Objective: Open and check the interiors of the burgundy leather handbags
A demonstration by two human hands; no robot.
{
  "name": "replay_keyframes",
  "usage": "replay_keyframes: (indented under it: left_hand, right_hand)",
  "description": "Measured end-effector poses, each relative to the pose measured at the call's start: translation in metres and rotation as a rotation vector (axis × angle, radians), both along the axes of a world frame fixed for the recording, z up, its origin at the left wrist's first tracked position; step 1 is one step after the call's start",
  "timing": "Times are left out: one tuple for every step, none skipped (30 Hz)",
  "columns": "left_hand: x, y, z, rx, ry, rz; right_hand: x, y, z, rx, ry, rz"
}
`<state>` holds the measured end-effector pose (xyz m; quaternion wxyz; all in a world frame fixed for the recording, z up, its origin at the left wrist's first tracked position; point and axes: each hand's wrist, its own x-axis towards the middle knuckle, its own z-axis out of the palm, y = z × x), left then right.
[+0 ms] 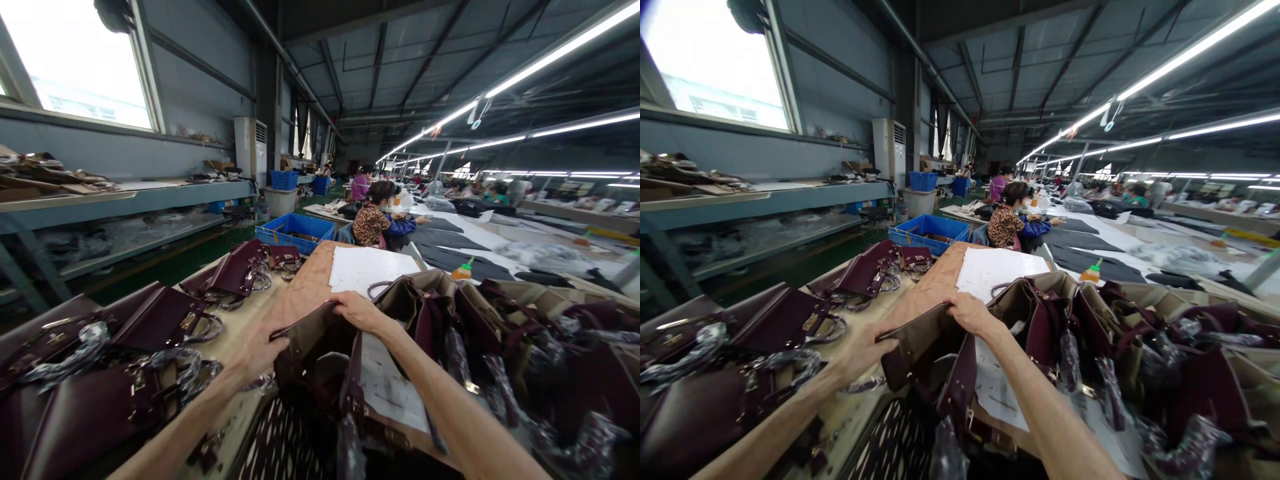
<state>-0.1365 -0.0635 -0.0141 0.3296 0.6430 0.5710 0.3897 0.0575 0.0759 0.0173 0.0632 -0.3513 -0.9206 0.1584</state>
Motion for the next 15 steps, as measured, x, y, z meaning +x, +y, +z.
replay_keyframes:
  left_hand:
    - [-0.009,0.006,0.001,-0.016,-0.052,-0.055]
    - [-0.016,0.012,0.001,-0.05,-0.095,-0.102]
    - [-0.023,0.017,0.001,-0.083,-0.137,-0.141]
    - [-0.029,0.021,0.001,-0.112,-0.167,-0.173]
    - [-0.033,0.024,0.001,-0.131,-0.191,-0.194]
    - [-0.035,0.026,0.0,-0.139,-0.207,-0.208]
    - [-0.037,0.028,-0.001,-0.137,-0.217,-0.216]
    - [-0.037,0.028,-0.002,-0.131,-0.225,-0.218]
    - [-0.037,0.028,-0.003,-0.124,-0.229,-0.215]
    - [-0.037,0.028,-0.004,-0.12,-0.232,-0.209]
    - [-0.037,0.029,-0.005,-0.121,-0.234,-0.199]
    - [-0.037,0.03,-0.006,-0.126,-0.234,-0.189]
    - [-0.037,0.03,-0.007,-0.133,-0.235,-0.182]
    - [-0.038,0.031,-0.008,-0.137,-0.236,-0.179]
    - [-0.038,0.032,-0.008,-0.138,-0.239,-0.18]
  right_hand:
    - [0.004,0.002,-0.001,-0.055,0.026,0.021]
    - [0.007,0.003,-0.002,-0.112,0.054,0.038]
    - [0.01,0.003,-0.003,-0.159,0.082,0.046]
    - [0.012,0.003,-0.004,-0.185,0.102,0.045]
    - [0.014,0.002,-0.005,-0.191,0.113,0.036]
    - [0.015,0.001,-0.006,-0.197,0.13,0.021]
    - [0.015,0.0,-0.007,-0.197,0.143,0.002]
    - [0.015,-0.001,-0.007,-0.189,0.152,-0.018]
    - [0.014,-0.002,-0.008,-0.176,0.154,-0.035]
    - [0.013,-0.003,-0.008,-0.167,0.157,-0.054]
    - [0.012,-0.003,-0.008,-0.162,0.16,-0.071]
    - [0.012,-0.004,-0.008,-0.163,0.161,-0.086]
    - [0.011,-0.004,-0.009,-0.168,0.164,-0.102]
    - [0.011,-0.004,-0.009,-0.175,0.167,-0.121]
    - [0.01,-0.005,-0.009,-0.178,0.171,-0.142]
